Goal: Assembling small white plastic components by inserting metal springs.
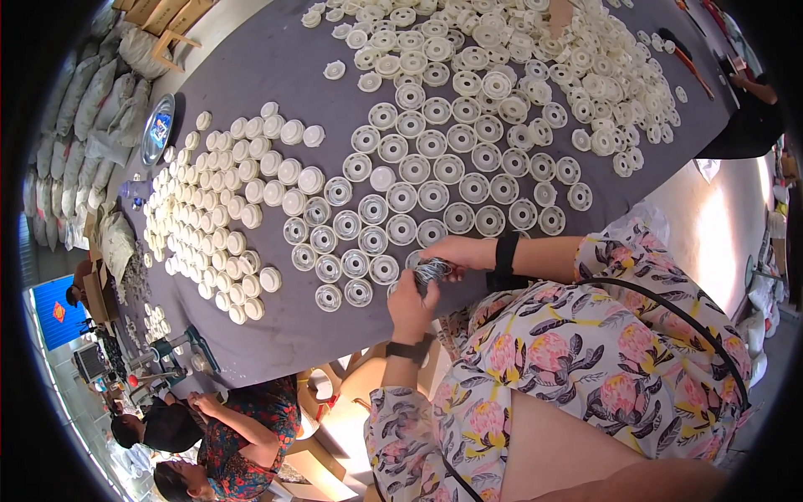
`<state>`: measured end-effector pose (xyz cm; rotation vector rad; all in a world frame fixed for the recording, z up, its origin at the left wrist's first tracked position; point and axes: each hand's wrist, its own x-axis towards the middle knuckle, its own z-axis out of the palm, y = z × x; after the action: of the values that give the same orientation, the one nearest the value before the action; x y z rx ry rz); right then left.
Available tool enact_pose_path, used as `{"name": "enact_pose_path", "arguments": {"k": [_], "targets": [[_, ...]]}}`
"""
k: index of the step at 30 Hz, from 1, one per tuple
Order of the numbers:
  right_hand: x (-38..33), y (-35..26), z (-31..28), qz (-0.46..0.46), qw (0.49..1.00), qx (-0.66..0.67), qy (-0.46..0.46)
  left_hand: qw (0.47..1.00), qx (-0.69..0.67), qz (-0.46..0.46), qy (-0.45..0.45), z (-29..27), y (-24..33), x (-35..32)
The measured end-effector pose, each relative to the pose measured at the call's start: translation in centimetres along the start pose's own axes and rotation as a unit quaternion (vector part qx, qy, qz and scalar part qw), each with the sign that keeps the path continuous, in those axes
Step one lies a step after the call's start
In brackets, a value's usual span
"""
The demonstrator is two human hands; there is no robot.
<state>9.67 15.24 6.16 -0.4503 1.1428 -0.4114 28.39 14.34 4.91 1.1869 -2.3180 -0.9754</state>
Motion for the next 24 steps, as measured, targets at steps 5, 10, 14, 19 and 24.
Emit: {"name": "enact_pose_path", "arguments": {"k": [5, 10, 14, 19, 24], "targets": [[0.1, 0.8, 1.3, -0.214, 0.947, -0.114, 0.211, 0.945, -0.271, -0.184, -0.015, 2.9, -0.7, -1.6], [0.2, -0.3, 0.2, -0.135, 0.976, -0.094, 0.142, 0.948, -0.26, -0.181, 0.025, 2.3, 0.8, -0.9], [1.1, 0.3, 0.7, -0.086, 0.979, -0.144, 0.119, 0.953, -0.265, -0.109, 0.093, 2.5, -0.3, -0.9], [0.7, 0.2, 1.6, -0.114, 0.971, -0.195, 0.073, 0.87, -0.429, -0.236, 0.052, 1.5, -0.5, -1.8], [1.5, 0.5, 2.8, -0.183, 0.961, -0.166, 0.126, 0.633, -0.617, -0.449, 0.127, 1.7, -3.1, -2.3]]}}
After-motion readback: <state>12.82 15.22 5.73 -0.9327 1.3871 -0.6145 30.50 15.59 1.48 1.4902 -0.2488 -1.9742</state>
